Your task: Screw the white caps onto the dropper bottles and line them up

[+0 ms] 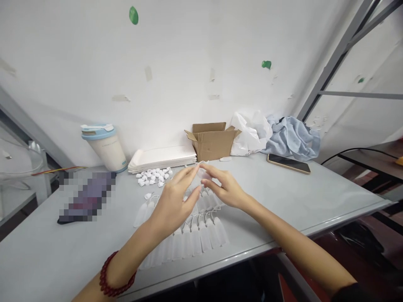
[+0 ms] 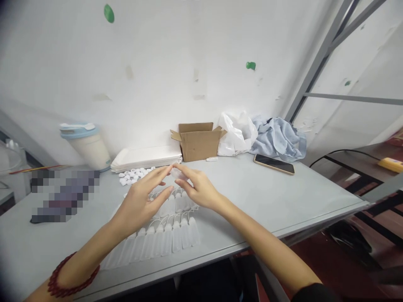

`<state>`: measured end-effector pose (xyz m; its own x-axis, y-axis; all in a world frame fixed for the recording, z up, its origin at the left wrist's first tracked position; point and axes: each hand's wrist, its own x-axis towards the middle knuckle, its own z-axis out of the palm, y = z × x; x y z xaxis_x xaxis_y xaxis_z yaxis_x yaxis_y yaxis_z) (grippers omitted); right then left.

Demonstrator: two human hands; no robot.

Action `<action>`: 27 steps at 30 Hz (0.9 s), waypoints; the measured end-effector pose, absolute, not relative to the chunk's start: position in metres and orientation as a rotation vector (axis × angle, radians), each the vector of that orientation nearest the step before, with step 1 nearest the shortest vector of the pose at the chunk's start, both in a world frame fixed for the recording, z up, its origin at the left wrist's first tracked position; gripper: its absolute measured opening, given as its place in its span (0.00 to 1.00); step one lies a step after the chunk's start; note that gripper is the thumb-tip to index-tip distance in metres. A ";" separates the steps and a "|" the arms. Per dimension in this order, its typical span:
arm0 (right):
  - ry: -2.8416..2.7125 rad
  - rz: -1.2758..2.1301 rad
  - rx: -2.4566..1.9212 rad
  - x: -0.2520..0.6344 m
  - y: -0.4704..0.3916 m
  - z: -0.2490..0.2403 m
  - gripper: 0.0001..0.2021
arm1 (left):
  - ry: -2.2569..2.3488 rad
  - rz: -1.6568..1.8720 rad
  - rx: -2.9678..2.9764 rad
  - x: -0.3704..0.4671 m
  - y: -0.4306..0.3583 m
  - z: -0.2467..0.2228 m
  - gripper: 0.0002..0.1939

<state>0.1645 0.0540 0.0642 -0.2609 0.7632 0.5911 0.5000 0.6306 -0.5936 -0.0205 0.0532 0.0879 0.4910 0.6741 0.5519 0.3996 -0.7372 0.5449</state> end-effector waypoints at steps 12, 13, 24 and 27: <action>-1.690 0.856 -0.936 0.172 0.044 0.070 0.18 | 1.077 1.086 2.289 -0.013 0.046 0.096 0.13; -1.680 0.886 -0.930 0.172 0.043 0.070 0.18 | 1.086 1.204 2.319 -0.012 0.048 0.095 0.11; -1.447 0.913 -0.980 0.160 0.023 0.072 0.15 | 0.712 1.367 3.065 0.008 0.053 0.093 0.14; -1.439 0.781 -1.119 0.166 0.007 0.064 0.14 | 0.674 1.297 3.113 0.015 0.048 0.089 0.12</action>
